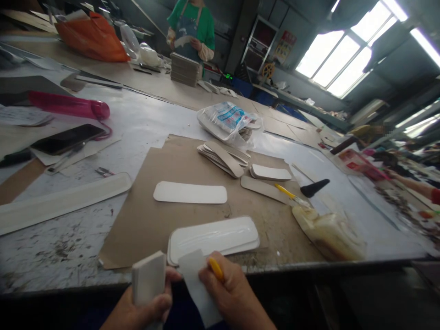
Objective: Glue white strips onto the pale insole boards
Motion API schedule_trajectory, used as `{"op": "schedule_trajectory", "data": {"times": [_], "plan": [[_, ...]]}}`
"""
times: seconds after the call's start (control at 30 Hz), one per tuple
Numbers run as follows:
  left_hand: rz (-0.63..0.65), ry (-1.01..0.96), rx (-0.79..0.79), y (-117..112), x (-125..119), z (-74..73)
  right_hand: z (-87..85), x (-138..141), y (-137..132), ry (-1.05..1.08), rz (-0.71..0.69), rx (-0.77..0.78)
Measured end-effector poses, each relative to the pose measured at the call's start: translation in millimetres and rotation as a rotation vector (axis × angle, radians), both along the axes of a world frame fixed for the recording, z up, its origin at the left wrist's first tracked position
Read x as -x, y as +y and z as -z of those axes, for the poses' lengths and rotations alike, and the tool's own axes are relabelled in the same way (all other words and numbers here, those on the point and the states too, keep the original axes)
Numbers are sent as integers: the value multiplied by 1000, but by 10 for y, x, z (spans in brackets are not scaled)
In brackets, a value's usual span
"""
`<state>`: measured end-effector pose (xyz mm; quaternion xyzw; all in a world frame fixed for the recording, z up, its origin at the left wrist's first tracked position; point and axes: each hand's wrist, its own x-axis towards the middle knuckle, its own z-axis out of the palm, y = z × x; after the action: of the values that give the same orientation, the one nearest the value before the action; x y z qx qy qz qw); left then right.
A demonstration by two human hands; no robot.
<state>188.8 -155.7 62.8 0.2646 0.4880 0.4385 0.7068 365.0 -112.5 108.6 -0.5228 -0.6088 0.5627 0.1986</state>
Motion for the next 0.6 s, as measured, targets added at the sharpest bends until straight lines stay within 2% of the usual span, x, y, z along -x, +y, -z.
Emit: {"op": "schedule_trajectory", "data": {"times": [0.07,0.13,0.27,0.4,0.5,0.6], "plan": [[-33,27,14,51,68,-53,-29,59,-5,-53,-160,-17],[-32,86,28,76,90,-57,-16,117,-17,-78,-252,-28],[-79,151,37,71,33,49,30,145,6,-132,-258,-62],[36,296,-5,74,31,134,-69,124,213,-432,-309,-205],[104,517,-97,105,173,150,-185,171,468,-645,-394,-307],[261,693,-371,134,368,166,-240,268,710,-732,-486,-341]]}}
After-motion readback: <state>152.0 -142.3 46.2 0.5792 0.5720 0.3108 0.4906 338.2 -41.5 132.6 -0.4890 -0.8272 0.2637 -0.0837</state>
